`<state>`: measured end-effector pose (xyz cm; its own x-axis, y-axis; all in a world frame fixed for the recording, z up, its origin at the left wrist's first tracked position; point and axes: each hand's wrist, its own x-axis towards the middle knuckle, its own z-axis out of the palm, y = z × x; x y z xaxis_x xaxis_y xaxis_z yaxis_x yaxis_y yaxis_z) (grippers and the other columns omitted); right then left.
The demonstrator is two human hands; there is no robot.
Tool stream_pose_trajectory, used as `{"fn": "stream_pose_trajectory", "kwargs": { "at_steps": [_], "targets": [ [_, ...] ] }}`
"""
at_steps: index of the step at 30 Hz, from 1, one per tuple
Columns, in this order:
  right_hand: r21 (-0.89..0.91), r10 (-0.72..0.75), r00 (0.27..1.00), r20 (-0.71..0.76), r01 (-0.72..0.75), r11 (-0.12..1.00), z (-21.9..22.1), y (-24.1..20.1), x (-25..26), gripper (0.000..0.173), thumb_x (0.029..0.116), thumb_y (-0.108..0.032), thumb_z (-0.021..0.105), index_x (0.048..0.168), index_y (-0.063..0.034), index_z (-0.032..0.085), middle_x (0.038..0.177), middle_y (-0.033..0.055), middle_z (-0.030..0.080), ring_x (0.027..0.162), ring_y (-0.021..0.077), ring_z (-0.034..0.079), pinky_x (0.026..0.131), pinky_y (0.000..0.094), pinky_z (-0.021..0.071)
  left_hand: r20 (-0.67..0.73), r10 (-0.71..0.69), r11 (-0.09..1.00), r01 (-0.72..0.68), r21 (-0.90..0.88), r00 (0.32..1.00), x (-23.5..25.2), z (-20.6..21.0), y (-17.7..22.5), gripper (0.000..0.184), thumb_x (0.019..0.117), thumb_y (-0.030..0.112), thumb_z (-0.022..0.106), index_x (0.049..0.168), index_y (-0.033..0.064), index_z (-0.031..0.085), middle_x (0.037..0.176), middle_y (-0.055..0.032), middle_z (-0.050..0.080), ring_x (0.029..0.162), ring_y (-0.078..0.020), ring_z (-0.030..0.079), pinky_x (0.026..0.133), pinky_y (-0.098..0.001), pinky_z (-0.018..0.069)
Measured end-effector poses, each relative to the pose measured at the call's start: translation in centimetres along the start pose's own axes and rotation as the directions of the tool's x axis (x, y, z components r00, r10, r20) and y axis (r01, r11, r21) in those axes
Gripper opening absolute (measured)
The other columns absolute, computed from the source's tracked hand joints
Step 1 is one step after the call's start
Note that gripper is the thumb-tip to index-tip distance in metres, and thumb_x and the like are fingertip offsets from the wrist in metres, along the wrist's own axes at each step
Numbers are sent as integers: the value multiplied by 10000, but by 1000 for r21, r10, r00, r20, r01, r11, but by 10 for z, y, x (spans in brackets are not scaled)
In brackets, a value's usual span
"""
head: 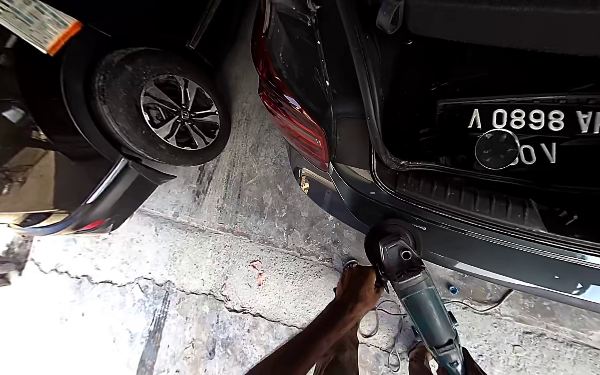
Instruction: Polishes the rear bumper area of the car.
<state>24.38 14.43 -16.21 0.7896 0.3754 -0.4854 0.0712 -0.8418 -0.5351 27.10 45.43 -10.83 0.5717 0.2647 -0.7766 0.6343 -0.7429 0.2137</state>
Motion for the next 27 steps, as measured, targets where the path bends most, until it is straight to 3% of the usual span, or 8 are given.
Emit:
{"fn": "stream_pose_trajectory", "kwargs": {
  "at_steps": [5,13,16,21,27],
  "targets": [
    [80,15,999,36,-18,997,13,-74,21,466,813,-306,757,1118,41,701,830,199,733,759,389,727,733,647,554,-39,-100,990,103,95,994,10,-57,-41,375,987,400,599,1002,37,689,1003,-168,712,1004,-357,689,837,-567,525],
    [284,17,997,74,-38,958,30,-114,45,424,819,-385,721,1081,-52,725,732,54,706,643,189,693,633,457,587,-111,-148,935,176,306,983,10,-115,-40,333,961,394,664,887,69,667,890,-135,696,892,-339,697,736,-545,542],
    [311,29,993,117,-65,948,31,-110,47,425,822,-411,713,1083,-75,716,738,37,700,651,173,690,642,442,589,-135,-156,923,193,333,978,11,-115,-37,333,954,393,670,881,68,664,882,-136,693,884,-339,698,726,-538,544],
    [209,89,991,103,-109,972,21,-88,38,425,810,-398,718,1099,-85,717,752,67,714,681,237,711,645,513,580,-107,-173,941,197,277,979,16,-92,-20,328,942,367,685,930,40,675,930,-155,704,941,-348,699,775,-551,545],
    [130,132,991,2,-132,983,-14,-41,2,448,804,-318,755,1099,16,706,785,166,727,721,349,729,692,600,573,7,-81,983,79,168,997,16,-52,26,339,955,361,662,990,24,676,988,-175,702,997,-362,685,838,-566,530]
  ]
}}
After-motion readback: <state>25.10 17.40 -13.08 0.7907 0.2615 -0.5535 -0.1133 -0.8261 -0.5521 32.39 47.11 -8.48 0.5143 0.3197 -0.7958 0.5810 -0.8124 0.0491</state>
